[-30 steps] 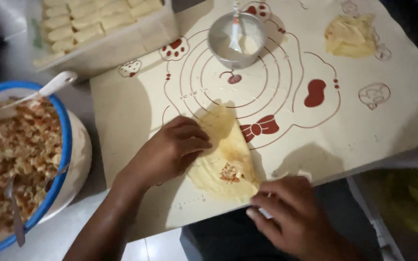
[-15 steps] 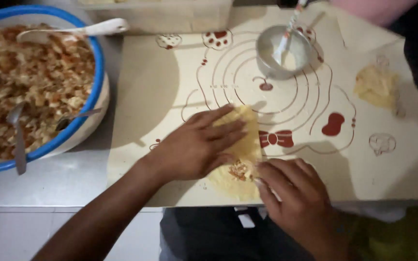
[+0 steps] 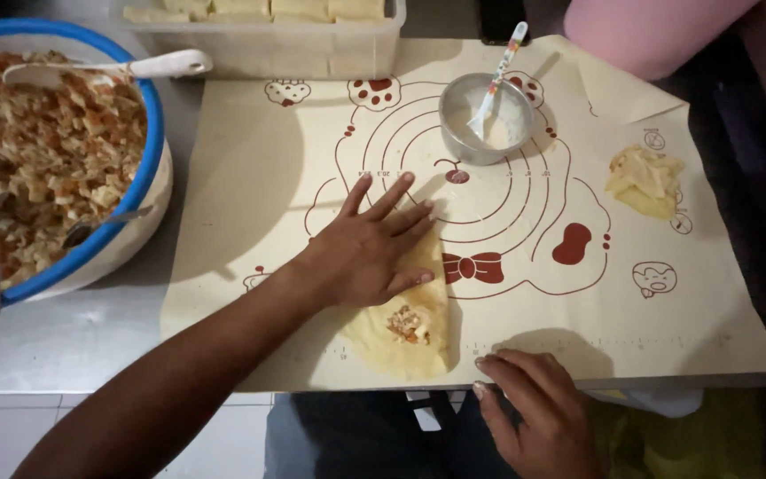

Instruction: Preparing pastries by portioning filling onto wrappers and rolling them up.

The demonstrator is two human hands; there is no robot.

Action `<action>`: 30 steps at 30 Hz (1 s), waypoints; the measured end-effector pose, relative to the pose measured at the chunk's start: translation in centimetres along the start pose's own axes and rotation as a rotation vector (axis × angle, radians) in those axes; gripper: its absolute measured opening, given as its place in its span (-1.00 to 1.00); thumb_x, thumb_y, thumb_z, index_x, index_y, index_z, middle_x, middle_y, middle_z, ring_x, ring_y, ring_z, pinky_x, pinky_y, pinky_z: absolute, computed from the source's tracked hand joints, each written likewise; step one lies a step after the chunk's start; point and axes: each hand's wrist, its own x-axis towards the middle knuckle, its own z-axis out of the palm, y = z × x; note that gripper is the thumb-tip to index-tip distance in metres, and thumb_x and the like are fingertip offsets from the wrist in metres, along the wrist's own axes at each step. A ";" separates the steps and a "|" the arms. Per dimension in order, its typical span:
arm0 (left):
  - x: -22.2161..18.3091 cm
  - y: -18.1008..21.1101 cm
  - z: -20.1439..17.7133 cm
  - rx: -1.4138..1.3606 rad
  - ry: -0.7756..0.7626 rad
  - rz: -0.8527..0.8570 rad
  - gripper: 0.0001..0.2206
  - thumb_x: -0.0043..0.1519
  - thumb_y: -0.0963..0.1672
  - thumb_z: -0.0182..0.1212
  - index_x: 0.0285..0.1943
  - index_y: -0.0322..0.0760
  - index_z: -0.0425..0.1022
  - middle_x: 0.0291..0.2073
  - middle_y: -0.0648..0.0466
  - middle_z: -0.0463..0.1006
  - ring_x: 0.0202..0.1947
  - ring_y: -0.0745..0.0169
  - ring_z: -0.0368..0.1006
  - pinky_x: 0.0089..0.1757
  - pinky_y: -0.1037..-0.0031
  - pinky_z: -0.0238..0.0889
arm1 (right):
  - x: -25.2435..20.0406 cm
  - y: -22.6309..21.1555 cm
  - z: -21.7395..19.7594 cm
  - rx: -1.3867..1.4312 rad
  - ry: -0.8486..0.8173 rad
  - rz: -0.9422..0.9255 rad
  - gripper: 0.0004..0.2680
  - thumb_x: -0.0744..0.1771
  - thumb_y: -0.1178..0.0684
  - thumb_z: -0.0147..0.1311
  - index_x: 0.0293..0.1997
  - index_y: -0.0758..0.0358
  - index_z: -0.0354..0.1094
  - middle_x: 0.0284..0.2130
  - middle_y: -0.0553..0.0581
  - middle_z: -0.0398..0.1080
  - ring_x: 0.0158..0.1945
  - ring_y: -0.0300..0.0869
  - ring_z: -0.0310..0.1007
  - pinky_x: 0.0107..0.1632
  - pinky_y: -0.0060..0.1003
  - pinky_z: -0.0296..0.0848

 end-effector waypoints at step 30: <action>-11.2 0.3 -1.6 -0.338 0.157 -0.043 -0.87 0.21 -0.17 0.31 -0.11 -0.21 0.69 -0.07 0.05 0.55 -0.20 -0.05 0.53 -0.31 0.20 0.37 | 5.9 -7.7 5.5 -0.354 -0.170 -0.364 -0.90 0.34 0.24 -0.02 -0.15 0.14 0.35 -0.33 0.10 0.31 -0.31 -0.06 0.31 -0.19 -0.21 0.43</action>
